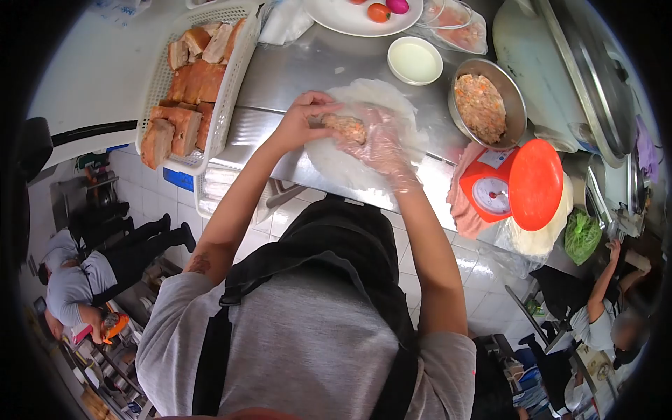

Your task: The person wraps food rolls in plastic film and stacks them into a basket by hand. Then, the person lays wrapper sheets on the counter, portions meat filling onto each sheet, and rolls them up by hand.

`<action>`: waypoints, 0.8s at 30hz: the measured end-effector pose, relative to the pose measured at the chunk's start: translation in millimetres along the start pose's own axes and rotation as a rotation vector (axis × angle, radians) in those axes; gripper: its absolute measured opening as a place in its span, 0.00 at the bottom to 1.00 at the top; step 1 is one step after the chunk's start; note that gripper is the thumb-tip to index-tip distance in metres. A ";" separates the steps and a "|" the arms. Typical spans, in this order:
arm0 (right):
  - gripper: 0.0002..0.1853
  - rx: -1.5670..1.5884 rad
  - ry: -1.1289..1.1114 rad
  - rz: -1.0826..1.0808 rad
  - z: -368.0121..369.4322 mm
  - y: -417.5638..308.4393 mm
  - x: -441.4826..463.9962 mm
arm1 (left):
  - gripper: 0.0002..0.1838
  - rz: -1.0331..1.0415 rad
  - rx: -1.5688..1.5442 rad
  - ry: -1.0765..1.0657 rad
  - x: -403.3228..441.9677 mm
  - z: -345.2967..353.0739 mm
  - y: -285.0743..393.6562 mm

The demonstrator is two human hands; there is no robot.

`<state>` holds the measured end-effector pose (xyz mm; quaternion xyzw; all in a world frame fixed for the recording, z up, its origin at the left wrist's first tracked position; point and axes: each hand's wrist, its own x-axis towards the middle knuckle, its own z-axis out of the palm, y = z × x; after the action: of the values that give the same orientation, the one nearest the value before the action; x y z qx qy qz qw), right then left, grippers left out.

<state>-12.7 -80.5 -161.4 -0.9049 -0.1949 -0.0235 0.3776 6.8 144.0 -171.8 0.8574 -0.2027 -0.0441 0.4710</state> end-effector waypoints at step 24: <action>0.13 0.226 0.041 -0.012 14.0 21.9 -11.3 | 0.13 0.117 0.183 -0.072 -0.9 7.1 -9.1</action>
<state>-16.4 -88.6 -188.3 -0.8549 -0.1941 -0.0220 0.4807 6.9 143.0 -183.4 0.8815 -0.2722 -0.0285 0.3849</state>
